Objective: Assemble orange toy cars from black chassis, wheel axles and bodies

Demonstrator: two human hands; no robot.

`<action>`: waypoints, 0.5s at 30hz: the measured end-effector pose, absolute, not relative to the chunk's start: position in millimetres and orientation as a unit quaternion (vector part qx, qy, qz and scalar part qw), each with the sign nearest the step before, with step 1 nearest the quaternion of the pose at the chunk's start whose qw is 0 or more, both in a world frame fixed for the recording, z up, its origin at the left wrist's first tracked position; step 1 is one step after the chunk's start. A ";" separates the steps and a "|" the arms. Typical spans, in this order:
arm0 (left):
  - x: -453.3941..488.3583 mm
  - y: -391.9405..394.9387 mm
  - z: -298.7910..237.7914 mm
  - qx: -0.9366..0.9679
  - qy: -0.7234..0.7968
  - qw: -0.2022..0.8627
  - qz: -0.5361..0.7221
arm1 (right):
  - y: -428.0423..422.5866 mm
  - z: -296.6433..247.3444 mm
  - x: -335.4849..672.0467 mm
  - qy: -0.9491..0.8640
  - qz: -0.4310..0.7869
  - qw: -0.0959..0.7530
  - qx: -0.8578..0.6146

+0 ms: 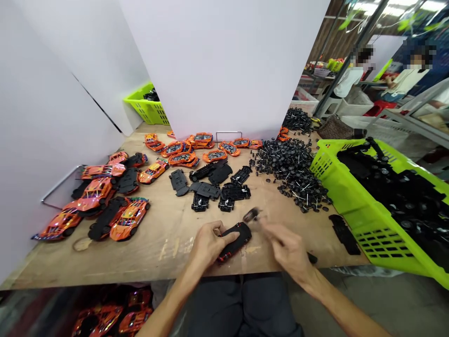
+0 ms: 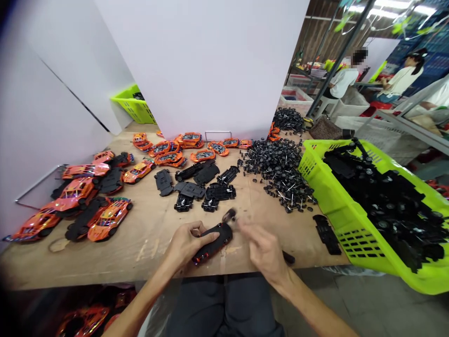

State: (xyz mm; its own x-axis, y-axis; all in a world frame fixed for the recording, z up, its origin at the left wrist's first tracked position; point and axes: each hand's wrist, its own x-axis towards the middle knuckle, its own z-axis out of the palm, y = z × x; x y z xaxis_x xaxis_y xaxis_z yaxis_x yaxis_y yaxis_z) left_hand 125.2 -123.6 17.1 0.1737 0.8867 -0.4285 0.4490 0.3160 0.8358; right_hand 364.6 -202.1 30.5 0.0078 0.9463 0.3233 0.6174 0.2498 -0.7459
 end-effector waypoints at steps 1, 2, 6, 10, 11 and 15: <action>125.7 -124.2 18.2 0.555 0.611 0.529 0.200 | -203.9 29.7 363.6 -0.692 0.220 0.386 -0.569; 126.0 -124.2 19.5 0.561 0.610 0.525 0.193 | -205.8 29.2 362.9 -0.696 0.230 0.373 -0.569; 125.6 -120.5 21.1 0.586 0.601 0.510 0.187 | -216.4 26.9 363.2 -0.654 0.195 0.408 -0.606; 124.5 -117.5 17.1 0.608 0.590 0.495 0.192 | -224.6 21.8 366.2 -0.684 0.215 0.372 -0.590; 124.4 -117.3 16.4 0.607 0.592 0.495 0.190 | -224.4 20.9 366.6 -0.664 0.196 0.394 -0.604; 125.5 -117.2 17.7 0.620 0.598 0.476 0.179 | -213.5 20.0 363.7 -0.661 0.214 0.409 -0.591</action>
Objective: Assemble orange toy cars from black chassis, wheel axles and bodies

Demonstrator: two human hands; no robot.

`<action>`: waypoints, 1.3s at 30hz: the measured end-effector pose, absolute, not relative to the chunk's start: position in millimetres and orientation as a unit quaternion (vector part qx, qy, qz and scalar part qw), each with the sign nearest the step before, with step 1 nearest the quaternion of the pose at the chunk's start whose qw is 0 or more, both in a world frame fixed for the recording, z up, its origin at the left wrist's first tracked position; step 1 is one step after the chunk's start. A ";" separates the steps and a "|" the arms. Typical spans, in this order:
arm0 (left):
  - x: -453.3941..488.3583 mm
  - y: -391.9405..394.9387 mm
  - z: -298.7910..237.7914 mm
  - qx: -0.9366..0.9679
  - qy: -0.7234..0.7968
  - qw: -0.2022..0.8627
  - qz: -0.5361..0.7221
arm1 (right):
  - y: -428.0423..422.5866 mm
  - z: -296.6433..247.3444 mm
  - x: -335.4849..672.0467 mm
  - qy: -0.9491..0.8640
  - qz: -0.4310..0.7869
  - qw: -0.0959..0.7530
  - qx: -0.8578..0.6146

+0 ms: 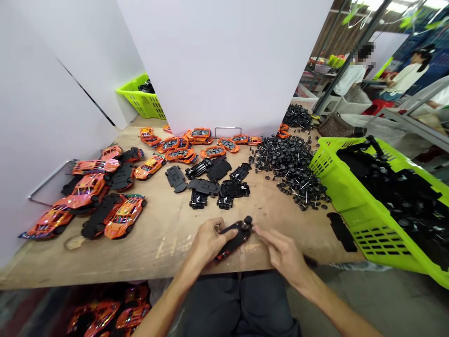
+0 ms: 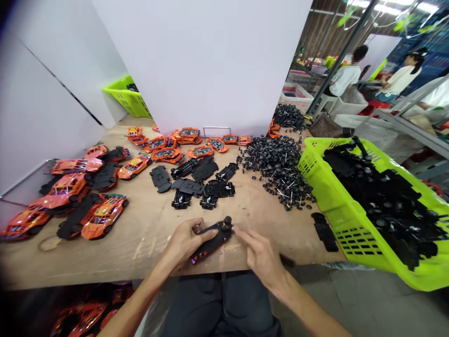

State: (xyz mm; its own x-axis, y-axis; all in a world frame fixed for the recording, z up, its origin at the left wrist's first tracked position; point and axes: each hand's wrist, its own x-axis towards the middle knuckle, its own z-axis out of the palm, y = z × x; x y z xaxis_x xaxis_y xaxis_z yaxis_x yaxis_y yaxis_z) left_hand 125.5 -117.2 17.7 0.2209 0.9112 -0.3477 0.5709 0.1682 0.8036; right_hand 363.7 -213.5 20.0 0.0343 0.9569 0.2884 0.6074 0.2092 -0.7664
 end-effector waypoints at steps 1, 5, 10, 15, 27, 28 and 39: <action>126.0 -117.3 19.1 0.620 0.603 0.471 0.174 | -209.0 20.2 362.1 -0.670 0.229 0.394 -0.586; 128.0 -118.2 25.0 0.605 0.623 0.470 0.161 | -194.7 19.7 356.7 -0.643 0.204 0.423 -0.605; 129.0 -118.4 24.6 0.607 0.626 0.459 0.168 | -210.6 14.4 355.2 -0.650 0.208 0.413 -0.603; 130.3 -118.3 24.0 0.601 0.629 0.460 0.176 | -230.4 13.1 372.8 -0.664 0.226 0.354 -0.619; 134.1 -149.5 20.1 0.414 0.433 0.642 0.479 | -202.5 9.6 362.9 -0.572 0.334 0.466 -0.586; 136.9 -150.9 18.4 0.402 0.416 0.648 0.496 | -203.3 6.2 348.3 -0.552 0.383 0.489 -0.556; 96.4 -133.0 11.7 0.683 0.389 0.497 0.366 | -185.1 -22.1 339.7 -0.642 0.324 0.461 -0.519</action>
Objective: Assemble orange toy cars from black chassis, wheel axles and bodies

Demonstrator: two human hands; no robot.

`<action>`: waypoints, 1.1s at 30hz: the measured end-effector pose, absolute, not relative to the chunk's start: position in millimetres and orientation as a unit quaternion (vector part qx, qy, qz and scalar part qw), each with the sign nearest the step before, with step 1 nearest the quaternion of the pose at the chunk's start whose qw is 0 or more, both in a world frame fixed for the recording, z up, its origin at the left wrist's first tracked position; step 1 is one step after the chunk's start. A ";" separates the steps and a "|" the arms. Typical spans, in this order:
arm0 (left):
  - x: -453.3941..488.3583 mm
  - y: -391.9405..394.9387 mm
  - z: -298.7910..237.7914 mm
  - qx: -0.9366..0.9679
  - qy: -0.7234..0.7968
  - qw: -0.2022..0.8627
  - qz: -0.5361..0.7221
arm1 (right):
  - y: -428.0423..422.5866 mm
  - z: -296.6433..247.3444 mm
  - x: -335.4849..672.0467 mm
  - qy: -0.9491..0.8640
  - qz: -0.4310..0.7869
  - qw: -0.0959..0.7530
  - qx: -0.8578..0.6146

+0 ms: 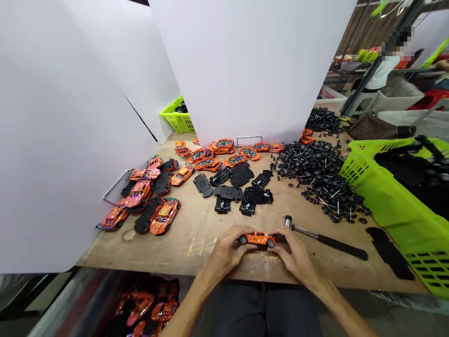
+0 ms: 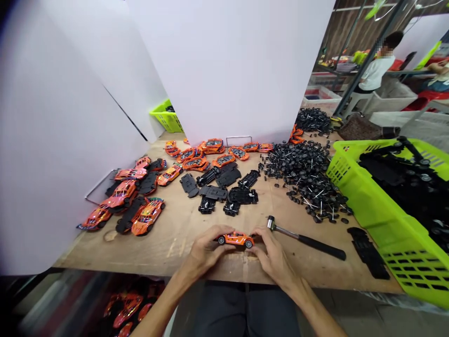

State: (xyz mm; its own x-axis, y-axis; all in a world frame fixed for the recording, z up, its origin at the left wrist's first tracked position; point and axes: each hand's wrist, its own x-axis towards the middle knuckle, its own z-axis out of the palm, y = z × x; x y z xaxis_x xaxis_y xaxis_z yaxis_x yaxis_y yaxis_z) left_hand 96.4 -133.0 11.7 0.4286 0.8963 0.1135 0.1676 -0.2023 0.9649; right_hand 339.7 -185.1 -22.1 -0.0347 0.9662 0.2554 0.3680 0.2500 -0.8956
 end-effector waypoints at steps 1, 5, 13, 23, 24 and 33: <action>95.8 -131.7 8.4 0.694 0.397 0.482 0.360 | -185.3 -22.1 341.1 -0.650 0.315 0.451 -0.523; 98.6 -133.0 -6.2 0.658 0.434 0.499 0.360 | -185.9 -24.7 338.7 -0.611 0.324 0.460 -0.557; 107.3 -141.8 -13.0 0.651 0.474 0.453 0.382 | -183.3 -21.7 333.5 -0.586 0.327 0.471 -0.572; 114.0 -146.7 -4.5 0.587 0.460 0.503 0.436 | -182.3 -5.7 339.3 -0.645 0.282 0.480 -0.523; 114.5 -148.3 -2.1 0.576 0.456 0.511 0.447 | -184.3 0.4 341.1 -0.657 0.270 0.479 -0.516; 105.5 -153.1 41.7 0.632 0.362 0.494 0.476 | -195.0 54.6 351.9 -0.695 0.198 0.503 -0.473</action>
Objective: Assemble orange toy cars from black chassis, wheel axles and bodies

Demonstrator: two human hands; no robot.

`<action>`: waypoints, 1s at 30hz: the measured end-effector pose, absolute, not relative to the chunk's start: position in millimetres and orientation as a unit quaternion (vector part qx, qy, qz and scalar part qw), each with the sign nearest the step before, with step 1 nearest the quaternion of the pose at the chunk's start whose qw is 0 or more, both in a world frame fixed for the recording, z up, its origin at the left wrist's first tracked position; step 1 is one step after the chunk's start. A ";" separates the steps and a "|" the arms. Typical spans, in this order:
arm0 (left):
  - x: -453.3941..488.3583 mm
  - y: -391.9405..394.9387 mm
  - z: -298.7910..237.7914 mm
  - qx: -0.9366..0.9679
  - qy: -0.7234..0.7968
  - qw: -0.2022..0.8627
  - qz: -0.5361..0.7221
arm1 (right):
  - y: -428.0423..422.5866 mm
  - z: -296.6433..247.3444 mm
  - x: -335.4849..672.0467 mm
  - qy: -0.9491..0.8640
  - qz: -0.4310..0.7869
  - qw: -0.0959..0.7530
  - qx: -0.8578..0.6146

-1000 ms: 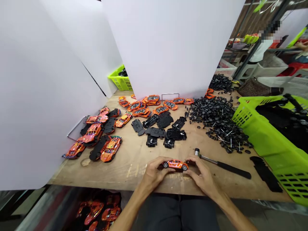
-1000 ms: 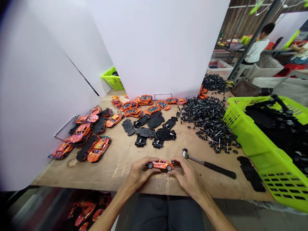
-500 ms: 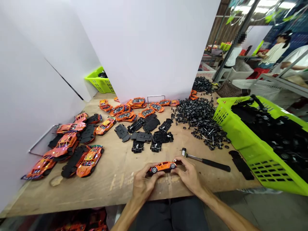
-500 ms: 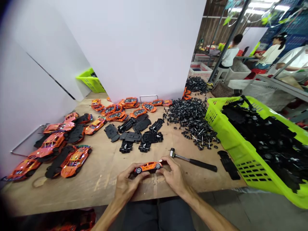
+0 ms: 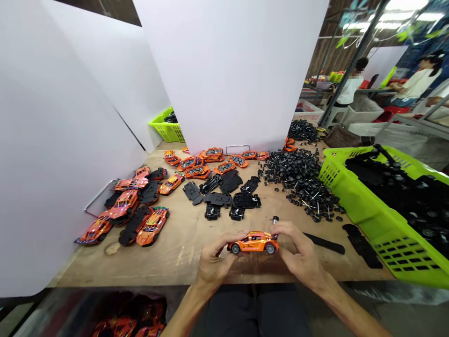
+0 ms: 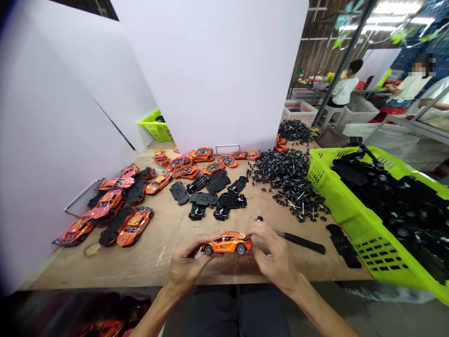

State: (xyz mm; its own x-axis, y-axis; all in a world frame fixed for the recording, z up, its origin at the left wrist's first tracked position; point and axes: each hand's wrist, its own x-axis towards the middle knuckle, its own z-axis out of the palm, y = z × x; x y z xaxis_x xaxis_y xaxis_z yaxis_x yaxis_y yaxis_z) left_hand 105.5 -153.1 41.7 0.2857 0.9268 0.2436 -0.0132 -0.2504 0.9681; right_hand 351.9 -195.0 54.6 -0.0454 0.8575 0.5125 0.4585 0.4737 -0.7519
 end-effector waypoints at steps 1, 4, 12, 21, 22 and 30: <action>103.9 -154.0 47.4 0.642 0.353 0.499 0.463 | -195.4 58.5 353.9 -0.692 0.201 0.508 -0.472; 101.8 -158.5 62.1 0.647 0.343 0.507 0.454 | -197.1 67.3 359.2 -0.687 0.215 0.516 -0.465; 108.9 -168.4 80.4 0.678 0.362 0.442 0.463 | -203.9 71.4 357.8 -0.646 0.226 0.523 -0.509; 107.6 -171.0 27.1 0.624 0.430 0.489 0.432 | -193.8 -1.4 339.0 -0.567 0.349 0.491 -0.562; 102.0 -167.5 24.5 0.629 0.436 0.483 0.426 | -190.5 -5.5 333.7 -0.565 0.362 0.491 -0.555; -43.0 -74.7 57.5 0.599 0.626 0.014 0.499 | -159.6 12.6 364.5 -0.625 0.243 0.454 -0.586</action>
State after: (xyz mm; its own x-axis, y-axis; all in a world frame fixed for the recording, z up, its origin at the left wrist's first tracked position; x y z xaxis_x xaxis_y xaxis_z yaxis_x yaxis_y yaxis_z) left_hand -43.0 -74.7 57.5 -0.2822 0.7636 0.5807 0.7365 -0.2154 0.6412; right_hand 364.5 -159.6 12.6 0.0993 0.9539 0.2832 0.5116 0.1952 -0.8367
